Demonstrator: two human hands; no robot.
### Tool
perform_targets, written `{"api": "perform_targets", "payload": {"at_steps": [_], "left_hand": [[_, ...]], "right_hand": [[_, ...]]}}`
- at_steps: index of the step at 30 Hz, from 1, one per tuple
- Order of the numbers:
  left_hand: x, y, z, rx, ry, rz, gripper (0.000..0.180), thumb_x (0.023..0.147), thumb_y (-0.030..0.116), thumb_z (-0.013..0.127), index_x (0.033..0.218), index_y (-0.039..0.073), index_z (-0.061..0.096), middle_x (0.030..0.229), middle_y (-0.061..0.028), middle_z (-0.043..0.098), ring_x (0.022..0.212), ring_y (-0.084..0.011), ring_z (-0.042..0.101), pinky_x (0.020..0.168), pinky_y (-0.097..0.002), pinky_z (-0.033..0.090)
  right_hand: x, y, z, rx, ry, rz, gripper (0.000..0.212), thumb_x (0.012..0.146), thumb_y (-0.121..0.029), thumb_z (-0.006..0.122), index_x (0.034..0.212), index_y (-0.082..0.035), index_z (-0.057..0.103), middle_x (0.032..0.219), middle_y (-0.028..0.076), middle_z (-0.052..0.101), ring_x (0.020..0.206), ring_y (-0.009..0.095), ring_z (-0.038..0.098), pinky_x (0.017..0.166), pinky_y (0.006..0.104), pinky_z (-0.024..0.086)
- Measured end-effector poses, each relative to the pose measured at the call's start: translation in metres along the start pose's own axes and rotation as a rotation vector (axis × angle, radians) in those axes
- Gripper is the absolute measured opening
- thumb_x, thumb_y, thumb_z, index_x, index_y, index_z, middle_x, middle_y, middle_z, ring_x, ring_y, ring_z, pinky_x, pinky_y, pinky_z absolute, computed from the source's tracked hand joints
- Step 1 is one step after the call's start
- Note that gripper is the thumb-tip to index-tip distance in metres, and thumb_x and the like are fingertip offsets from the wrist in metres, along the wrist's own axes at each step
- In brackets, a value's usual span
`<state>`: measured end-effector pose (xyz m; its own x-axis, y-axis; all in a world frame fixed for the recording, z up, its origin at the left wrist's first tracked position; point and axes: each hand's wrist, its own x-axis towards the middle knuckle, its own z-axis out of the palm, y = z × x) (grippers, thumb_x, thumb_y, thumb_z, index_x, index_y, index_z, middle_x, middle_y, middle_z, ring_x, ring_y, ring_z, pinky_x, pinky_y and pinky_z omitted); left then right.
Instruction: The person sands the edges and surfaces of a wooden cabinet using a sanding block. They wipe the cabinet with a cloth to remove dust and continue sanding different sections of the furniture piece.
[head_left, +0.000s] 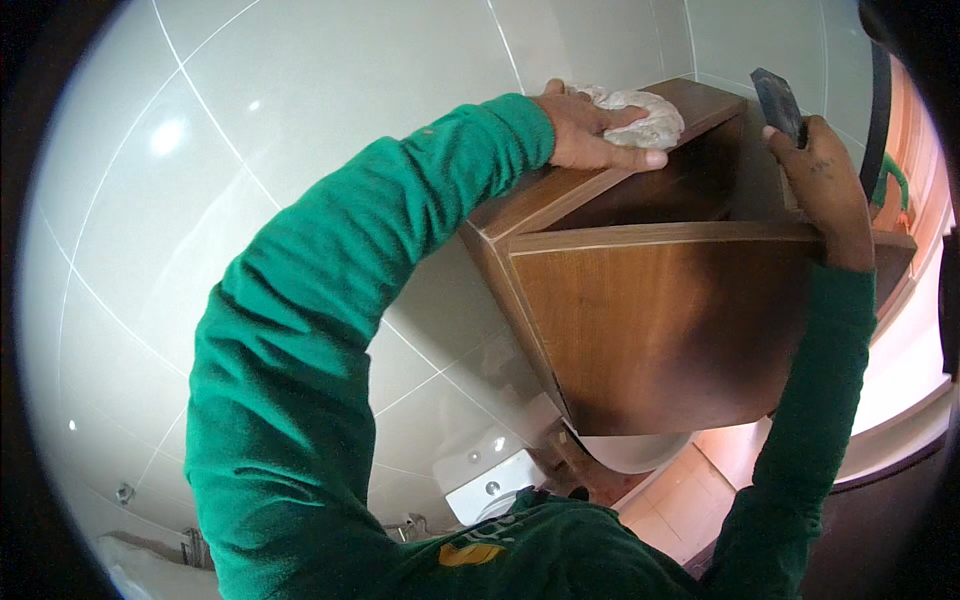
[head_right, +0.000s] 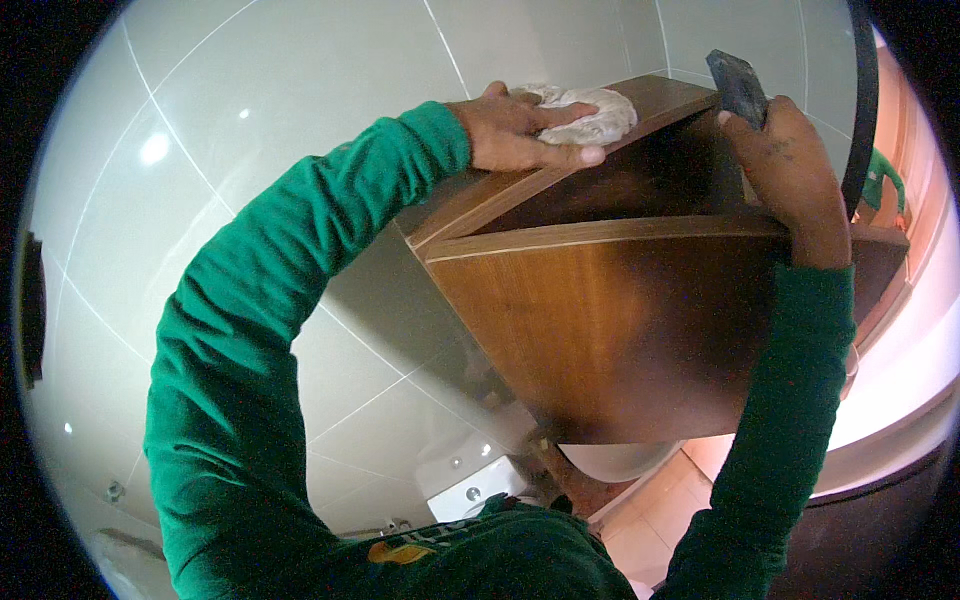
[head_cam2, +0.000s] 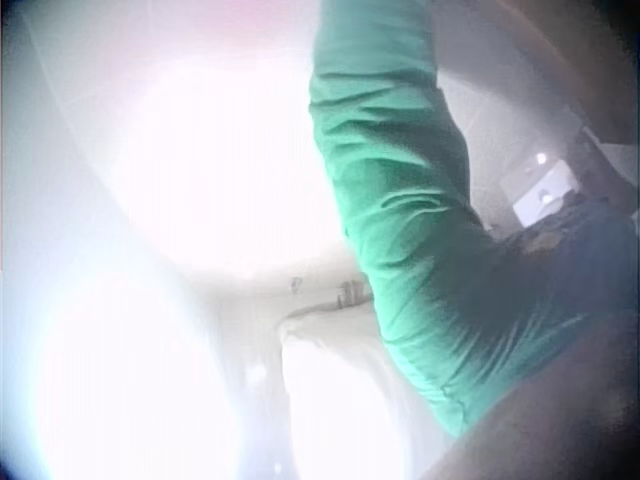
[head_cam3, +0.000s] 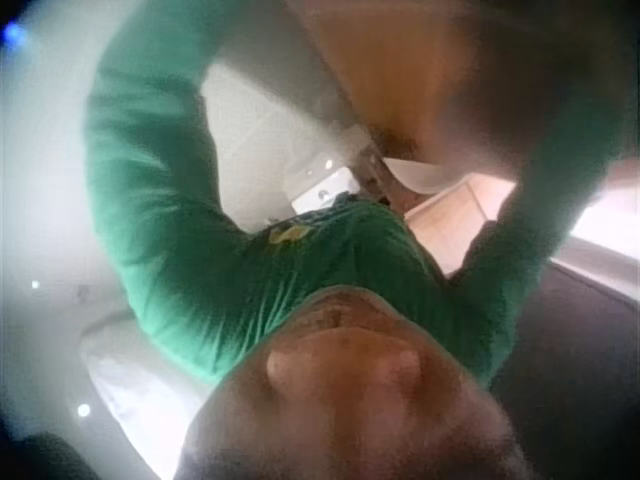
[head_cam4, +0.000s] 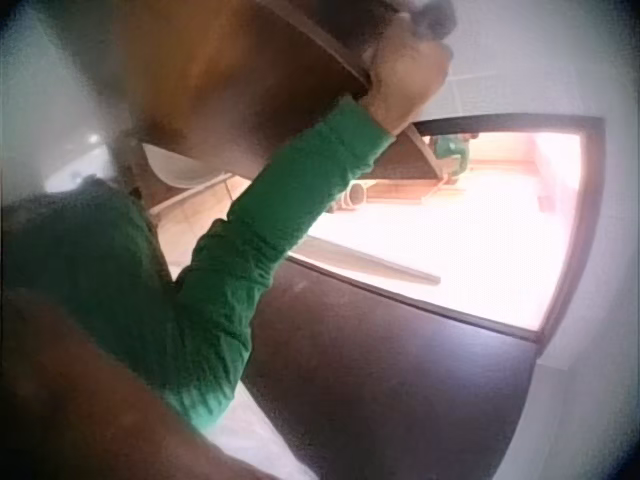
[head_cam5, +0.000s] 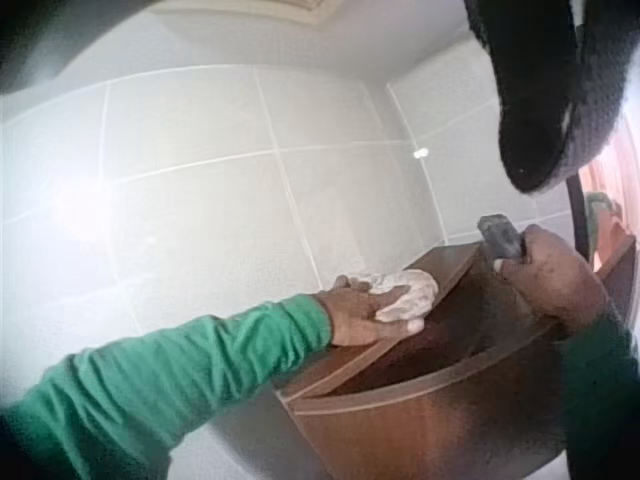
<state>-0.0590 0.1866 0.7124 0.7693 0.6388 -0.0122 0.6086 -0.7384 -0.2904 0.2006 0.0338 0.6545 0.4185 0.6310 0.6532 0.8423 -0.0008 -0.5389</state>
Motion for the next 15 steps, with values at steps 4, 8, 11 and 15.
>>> {"api": "perform_targets", "payload": {"at_steps": [4, 8, 11, 15], "left_hand": [[-0.003, -0.003, 0.003, -0.03, 0.096, -0.009, 0.103, 0.086, 0.094, 0.026, 0.158, 0.023, 0.044, 0.157, -0.0254, 0.043, 0.142, -0.0446, 0.038, 0.118, -0.054, 0.031], [-0.064, -0.031, 0.017, -0.167, 0.197, -0.025, 0.084, 0.101, 0.073, 0.037, 0.146, 0.006, 0.058, 0.148, -0.0259, 0.051, 0.136, -0.0382, 0.044, 0.117, -0.0523, 0.034], [-0.153, -0.031, 0.031, -0.318, 0.371, 0.001, 0.069, 0.103, 0.057, 0.049, 0.133, -0.003, 0.066, 0.144, -0.0245, 0.053, 0.134, -0.0381, 0.044, 0.113, -0.0511, 0.039], [-0.262, -0.022, 0.069, -0.208, 0.493, 0.113, 0.053, 0.1, 0.055, 0.053, 0.127, 0.014, 0.075, 0.142, -0.0194, 0.059, 0.125, -0.0362, 0.054, 0.111, -0.0495, 0.04]], "right_hand": [[-0.006, -0.003, -0.012, -0.056, 0.004, 0.001, 0.055, 0.095, -0.046, 0.066, 0.099, 0.009, 0.06, 0.088, 0.028, 0.064, 0.084, 0.037, 0.067, 0.079, 0.0479, 0.051], [-0.005, 0.001, -0.011, -0.053, -0.004, -0.014, 0.054, 0.095, -0.044, 0.067, 0.099, 0.009, 0.059, 0.088, 0.028, 0.064, 0.083, 0.037, 0.065, 0.08, 0.0485, 0.05], [-0.008, 0.005, -0.013, -0.041, -0.02, -0.053, 0.052, 0.095, -0.043, 0.066, 0.1, 0.009, 0.06, 0.089, 0.028, 0.063, 0.083, 0.037, 0.064, 0.08, 0.0482, 0.049], [-0.007, 0.008, -0.009, -0.031, 0.001, -0.109, 0.051, 0.096, -0.042, 0.065, 0.103, 0.008, 0.06, 0.088, 0.026, 0.062, 0.081, 0.035, 0.063, 0.078, 0.0471, 0.049]]}}
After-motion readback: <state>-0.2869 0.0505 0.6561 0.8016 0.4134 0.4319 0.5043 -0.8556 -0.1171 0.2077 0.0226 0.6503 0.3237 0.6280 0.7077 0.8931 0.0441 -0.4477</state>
